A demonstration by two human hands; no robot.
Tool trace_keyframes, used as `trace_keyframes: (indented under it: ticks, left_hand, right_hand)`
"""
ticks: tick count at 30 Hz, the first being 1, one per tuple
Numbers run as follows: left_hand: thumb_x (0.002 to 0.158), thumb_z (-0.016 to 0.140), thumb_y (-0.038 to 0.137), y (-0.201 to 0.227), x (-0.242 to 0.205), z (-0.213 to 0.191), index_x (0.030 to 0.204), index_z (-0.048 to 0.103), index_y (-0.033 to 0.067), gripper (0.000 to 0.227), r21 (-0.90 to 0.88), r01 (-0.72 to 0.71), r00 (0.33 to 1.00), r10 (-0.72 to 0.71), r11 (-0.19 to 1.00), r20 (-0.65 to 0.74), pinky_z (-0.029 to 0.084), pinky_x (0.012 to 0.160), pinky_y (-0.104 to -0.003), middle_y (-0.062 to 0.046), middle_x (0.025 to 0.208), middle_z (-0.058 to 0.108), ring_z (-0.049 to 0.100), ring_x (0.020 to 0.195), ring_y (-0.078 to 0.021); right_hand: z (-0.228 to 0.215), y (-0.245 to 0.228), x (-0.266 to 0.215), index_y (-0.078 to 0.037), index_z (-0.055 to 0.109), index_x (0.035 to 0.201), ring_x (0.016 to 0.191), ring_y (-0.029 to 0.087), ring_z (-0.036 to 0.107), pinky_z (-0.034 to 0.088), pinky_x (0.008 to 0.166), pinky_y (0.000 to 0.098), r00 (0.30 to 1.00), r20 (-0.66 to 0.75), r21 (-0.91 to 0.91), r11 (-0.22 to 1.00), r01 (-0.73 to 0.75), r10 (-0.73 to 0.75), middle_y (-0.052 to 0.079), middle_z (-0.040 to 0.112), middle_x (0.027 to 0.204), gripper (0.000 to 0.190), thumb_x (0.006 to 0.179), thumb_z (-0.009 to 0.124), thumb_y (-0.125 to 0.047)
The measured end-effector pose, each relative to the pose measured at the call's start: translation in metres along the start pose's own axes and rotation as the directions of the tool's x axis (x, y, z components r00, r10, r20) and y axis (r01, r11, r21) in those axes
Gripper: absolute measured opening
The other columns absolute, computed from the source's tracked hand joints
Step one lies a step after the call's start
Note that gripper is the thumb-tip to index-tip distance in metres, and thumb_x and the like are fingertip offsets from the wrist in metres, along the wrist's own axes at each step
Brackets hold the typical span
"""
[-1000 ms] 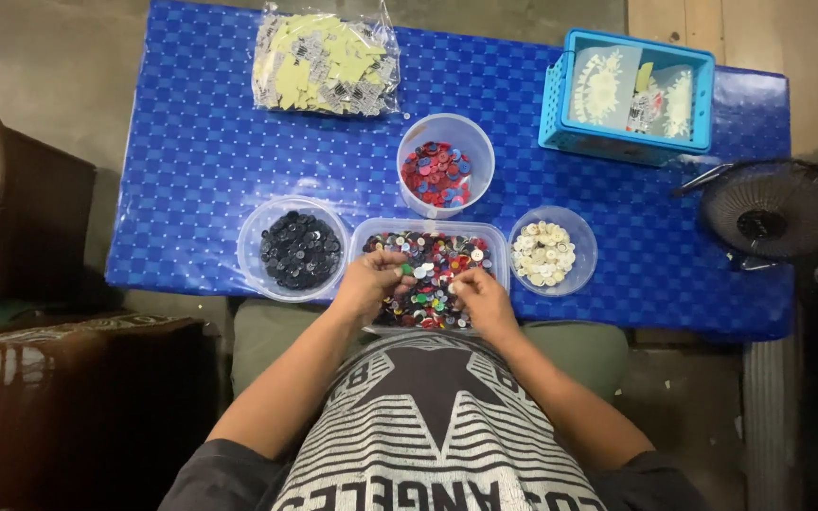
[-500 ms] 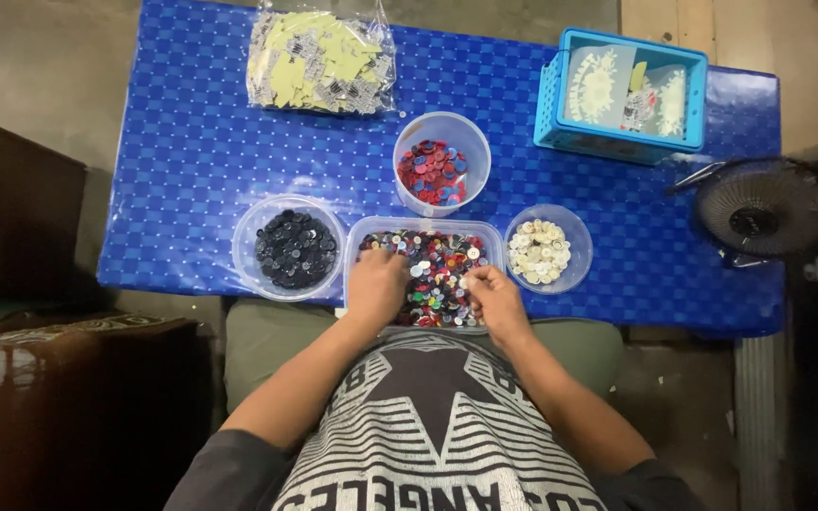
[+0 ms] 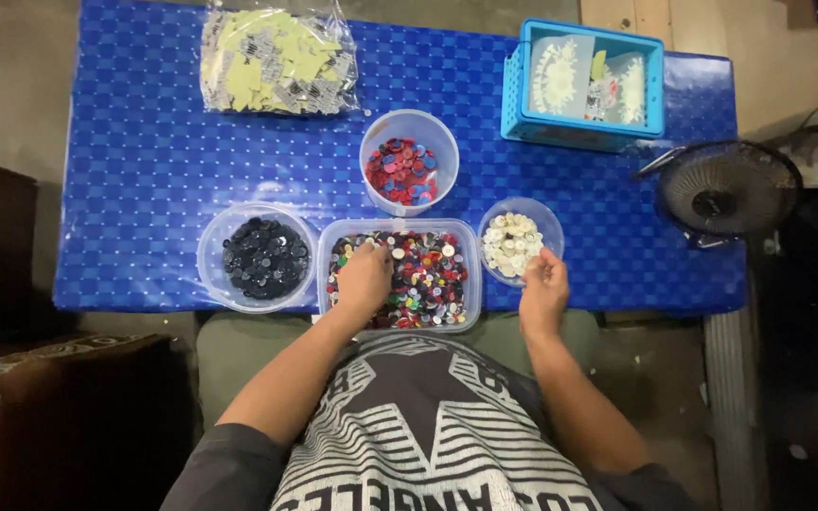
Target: Sorting various colored buttons from a central mixed container into separate plastic bowls on a table.
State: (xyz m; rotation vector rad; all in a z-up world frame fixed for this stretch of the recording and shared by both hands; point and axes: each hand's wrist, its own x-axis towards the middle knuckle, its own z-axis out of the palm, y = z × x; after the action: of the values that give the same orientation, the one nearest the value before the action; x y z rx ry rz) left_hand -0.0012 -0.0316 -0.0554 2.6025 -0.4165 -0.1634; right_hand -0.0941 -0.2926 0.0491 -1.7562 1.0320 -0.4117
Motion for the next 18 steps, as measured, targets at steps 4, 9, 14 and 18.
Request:
trace_keyframes:
  ticks: [4,9,14,18]
  left_hand:
    - [0.088,0.063,0.014,0.001,-0.011,-0.024,0.086,0.064,0.0107,0.004,0.091,-0.019,1.000,0.020,0.996,-0.021,0.059,0.063,-0.038,-0.008,0.084,0.059,0.069,0.078,-0.0296]
    - [0.093,0.062,0.020,-0.020,-0.013,-0.020,0.102,0.070,0.0147,0.013,-0.100,0.209,0.965,-0.189,0.973,0.181,0.058,0.083,-0.049,-0.012,0.097,0.064,0.070,0.094,-0.0367]
    - [0.095,0.060,0.026,-0.019,-0.038,-0.066,0.108,0.069,0.0187,0.018,-0.205,0.345,0.936,-0.319,0.916,0.149,0.055,0.086,-0.049,-0.012,0.099,0.065,0.068,0.098,-0.0388]
    - [0.092,0.063,0.024,-0.015,-0.048,-0.095,0.105,0.070,0.0208,0.015,-0.204,0.366,0.930,-0.359,0.908,0.075,0.056,0.086,-0.045,-0.007,0.098,0.065,0.068,0.099,-0.0326]
  right_hand:
    - [0.028,0.005,-0.028,-0.007,0.072,0.119,0.100,0.034,0.068,0.054,0.088,0.0427,0.957,0.161,-0.155,0.951,0.266,-0.242,0.018,0.070,0.104,0.030,0.090,0.063,-0.003]
    - [0.097,0.042,-0.022,-0.025,0.082,0.106,0.097,0.021,0.074,0.058,0.085,0.0351,0.665,0.543,-0.107,0.743,0.661,-0.513,-0.002,0.076,0.098,0.017,0.091,0.075,-0.020]
    - [0.147,0.039,-0.006,-0.027,0.075,0.112,0.095,0.021,0.072,0.058,0.085,0.0353,0.509,0.649,-0.190,0.527,0.828,-0.565,-0.004,0.069,0.099,0.020,0.093,0.069,-0.027]
    - [0.161,0.047,-0.008,-0.026,0.068,0.112,0.090,0.023,0.072,0.060,0.081,0.0373,0.495,0.734,-0.351,0.364,0.863,-0.465,-0.002,0.060,0.101,0.021,0.093,0.065,-0.033]
